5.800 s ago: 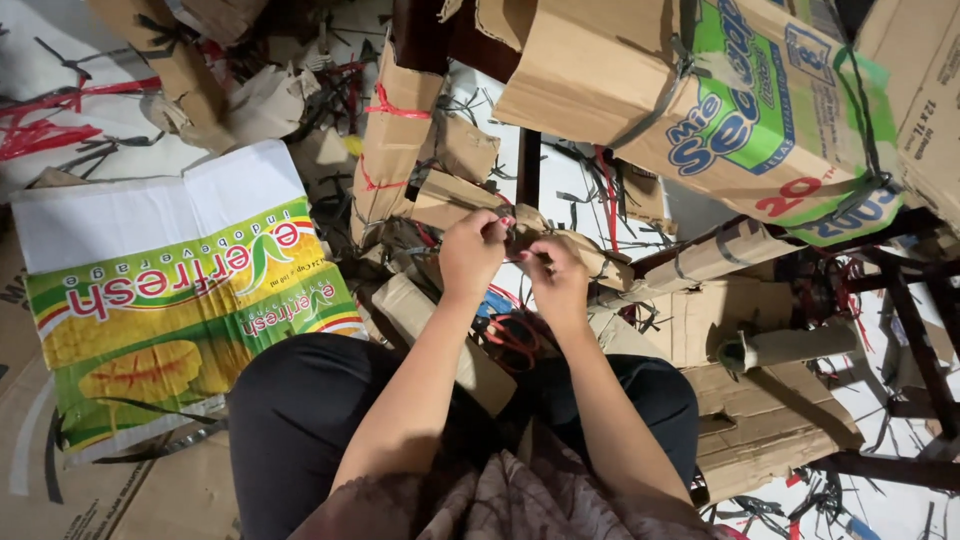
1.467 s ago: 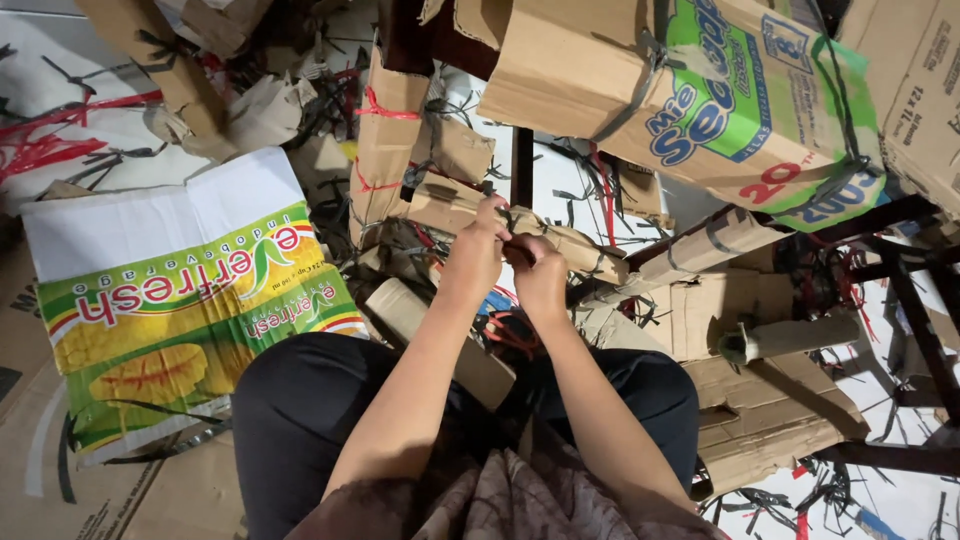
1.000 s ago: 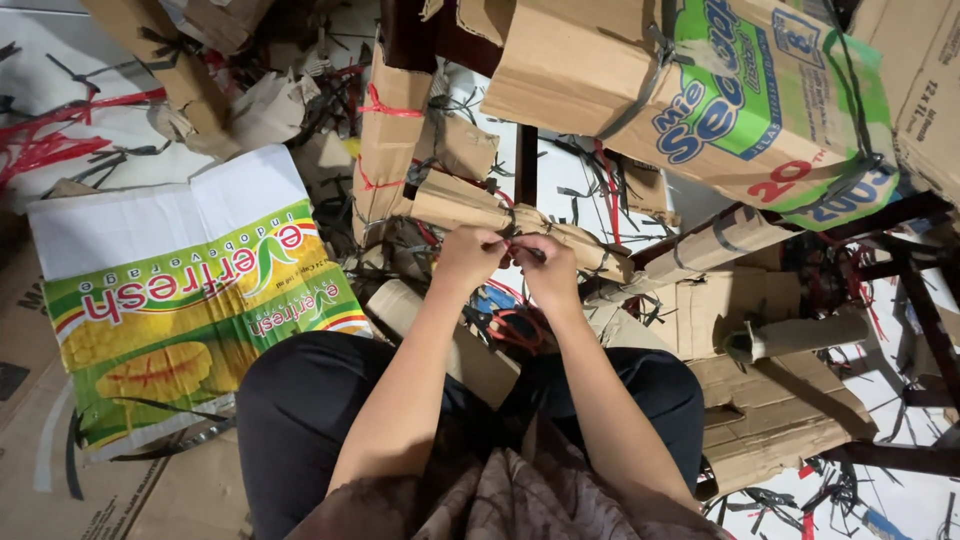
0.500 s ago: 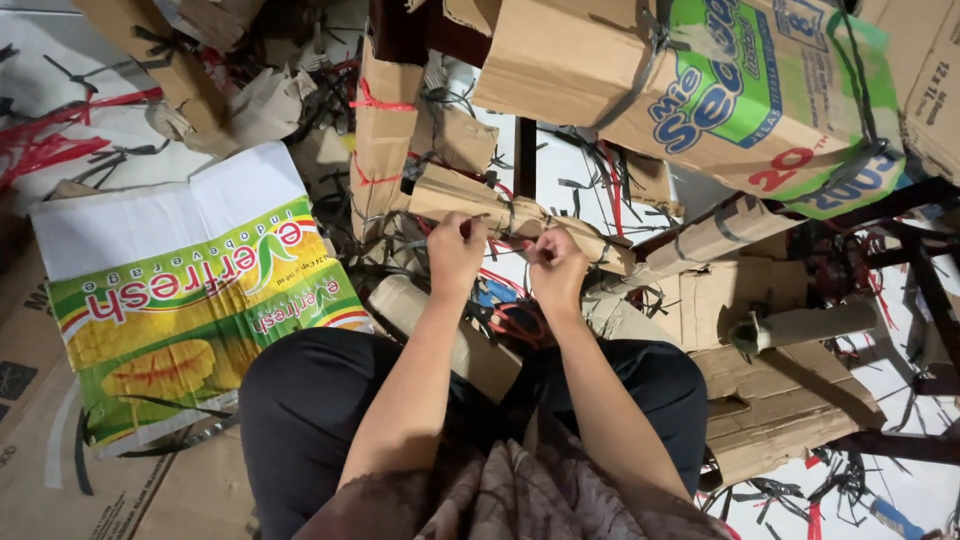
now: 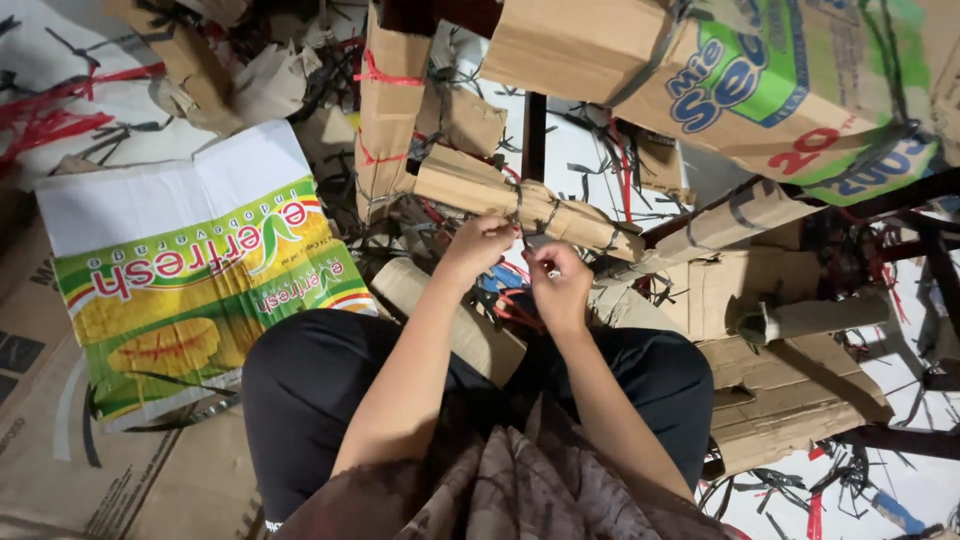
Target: Wrapping a wooden chair with cardboard and securing it with plastic ties for protection.
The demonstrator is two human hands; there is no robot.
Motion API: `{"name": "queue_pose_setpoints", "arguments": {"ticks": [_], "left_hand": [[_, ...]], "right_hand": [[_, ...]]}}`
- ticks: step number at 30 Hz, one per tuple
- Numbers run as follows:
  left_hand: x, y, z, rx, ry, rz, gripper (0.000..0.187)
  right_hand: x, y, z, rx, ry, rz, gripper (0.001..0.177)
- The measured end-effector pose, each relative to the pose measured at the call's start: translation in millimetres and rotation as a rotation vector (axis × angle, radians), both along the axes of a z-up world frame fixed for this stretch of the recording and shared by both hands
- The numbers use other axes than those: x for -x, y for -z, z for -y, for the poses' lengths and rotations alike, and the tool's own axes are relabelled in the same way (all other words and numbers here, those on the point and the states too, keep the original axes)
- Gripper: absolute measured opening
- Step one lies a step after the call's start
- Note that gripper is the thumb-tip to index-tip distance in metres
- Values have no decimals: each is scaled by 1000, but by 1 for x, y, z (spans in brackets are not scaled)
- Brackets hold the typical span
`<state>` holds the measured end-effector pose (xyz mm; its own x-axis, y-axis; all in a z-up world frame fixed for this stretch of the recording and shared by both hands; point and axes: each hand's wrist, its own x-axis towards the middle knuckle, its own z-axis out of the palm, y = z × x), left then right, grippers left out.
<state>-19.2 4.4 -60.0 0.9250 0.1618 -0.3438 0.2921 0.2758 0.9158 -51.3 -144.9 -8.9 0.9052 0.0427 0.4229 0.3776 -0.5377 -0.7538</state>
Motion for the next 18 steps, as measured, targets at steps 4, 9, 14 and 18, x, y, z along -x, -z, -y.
{"name": "queue_pose_setpoints", "arguments": {"ticks": [4,9,14,18], "left_hand": [[-4,4,7,73,-17,7,25],[-2,0,-17,-162,84,-4,23],[-6,3,-14,-581,120,-70,33],[13,-36,-26,-607,103,-36,37]], "right_hand": [[12,10,-6,25,-57,-12,21],[-9,52,47,461,-252,-270,22],[-19,184,92,859,-323,-246,29],[-22,203,85,1022,-315,-269,40]]}}
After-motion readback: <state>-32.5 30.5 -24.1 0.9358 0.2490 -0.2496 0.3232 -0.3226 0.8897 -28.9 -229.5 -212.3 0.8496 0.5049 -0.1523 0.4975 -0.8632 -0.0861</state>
